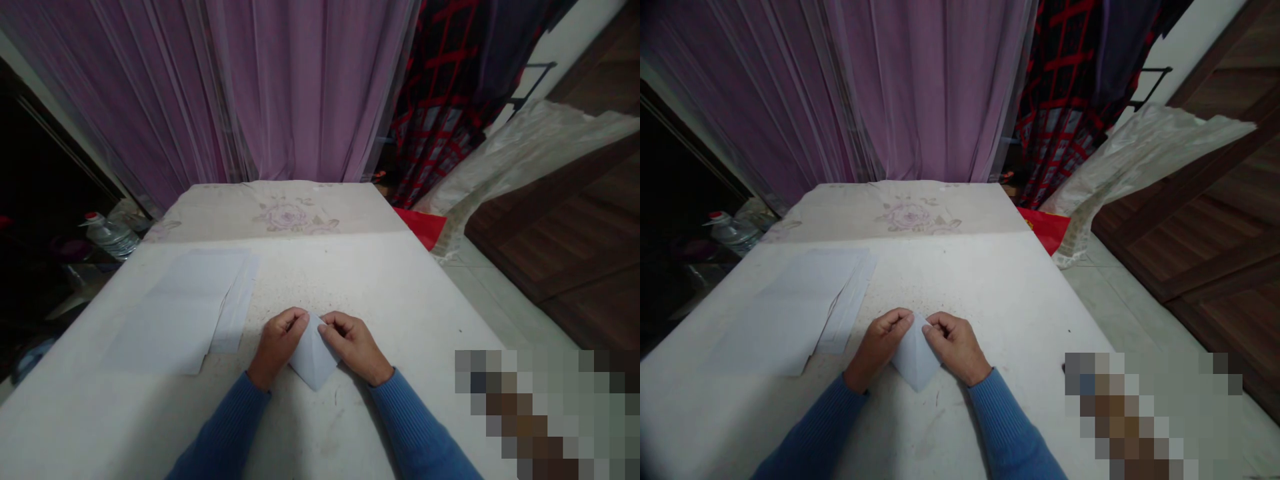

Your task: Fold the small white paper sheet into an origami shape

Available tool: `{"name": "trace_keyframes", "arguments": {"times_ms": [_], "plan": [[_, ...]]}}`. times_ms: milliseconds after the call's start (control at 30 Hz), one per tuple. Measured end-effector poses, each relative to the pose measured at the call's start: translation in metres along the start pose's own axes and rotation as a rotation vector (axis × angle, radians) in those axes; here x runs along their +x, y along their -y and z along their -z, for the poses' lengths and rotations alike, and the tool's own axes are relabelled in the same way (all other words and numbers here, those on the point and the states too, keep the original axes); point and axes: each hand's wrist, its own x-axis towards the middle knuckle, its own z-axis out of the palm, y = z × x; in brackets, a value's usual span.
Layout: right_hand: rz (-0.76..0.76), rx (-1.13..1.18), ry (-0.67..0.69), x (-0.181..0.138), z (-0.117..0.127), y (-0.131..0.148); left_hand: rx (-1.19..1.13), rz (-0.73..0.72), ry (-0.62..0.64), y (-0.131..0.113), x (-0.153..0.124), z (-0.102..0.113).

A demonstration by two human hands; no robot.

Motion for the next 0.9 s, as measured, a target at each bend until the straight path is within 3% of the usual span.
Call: {"name": "trace_keyframes", "arguments": {"times_ms": [200,467,900], "plan": [[-0.026,0.036,0.023,0.002,0.002,-0.002,-0.071,0.104,-0.117,0.005,0.002,0.001],[0.015,0.061,-0.117,0.006,0.005,0.001,-0.328,0.163,-0.014,0.005,0.005,-0.001],[-0.031,0.208,-0.079,0.004,0.008,0.002,-0.302,0.023,-0.173,0.014,0.007,0.000]]}}
